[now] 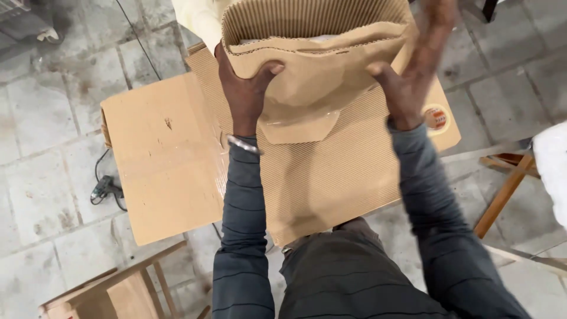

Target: The person wraps a wooden stool in foam sheeting and corrugated cardboard, then applies tape to secure the packaging.

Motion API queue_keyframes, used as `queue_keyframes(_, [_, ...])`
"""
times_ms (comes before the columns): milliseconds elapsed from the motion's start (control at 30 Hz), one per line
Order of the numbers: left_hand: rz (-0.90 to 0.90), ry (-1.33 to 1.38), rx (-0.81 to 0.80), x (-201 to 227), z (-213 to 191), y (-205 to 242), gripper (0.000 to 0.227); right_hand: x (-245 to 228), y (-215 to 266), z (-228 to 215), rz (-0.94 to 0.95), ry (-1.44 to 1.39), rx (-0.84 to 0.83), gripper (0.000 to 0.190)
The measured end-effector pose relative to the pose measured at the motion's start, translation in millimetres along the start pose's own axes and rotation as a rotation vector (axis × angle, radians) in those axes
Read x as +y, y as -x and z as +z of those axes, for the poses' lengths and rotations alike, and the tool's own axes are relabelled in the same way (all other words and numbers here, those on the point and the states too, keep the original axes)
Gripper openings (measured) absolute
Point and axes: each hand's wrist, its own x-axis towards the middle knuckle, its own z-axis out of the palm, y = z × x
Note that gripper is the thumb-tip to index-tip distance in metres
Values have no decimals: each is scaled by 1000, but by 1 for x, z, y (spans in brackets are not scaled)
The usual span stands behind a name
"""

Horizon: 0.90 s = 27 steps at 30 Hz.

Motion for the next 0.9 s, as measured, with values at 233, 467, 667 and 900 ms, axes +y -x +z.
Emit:
queue_keyframes(233, [74, -46, 14, -18, -16, 12, 86, 23, 10, 25, 506, -642, -26, 93])
queue_keyframes(467, [36, -17, 140, 14, 8, 7, 61, -1, -14, 45, 573, -629, 36, 74])
queue_keyframes(667, [11, -114, 175, 27, 16, 1, 51, -19, 26, 56, -132, 431, 12, 81])
queue_keyframes(900, [61, -160, 172, 18, 14, -4, 47, -50, -11, 63, -299, 708, -534, 123])
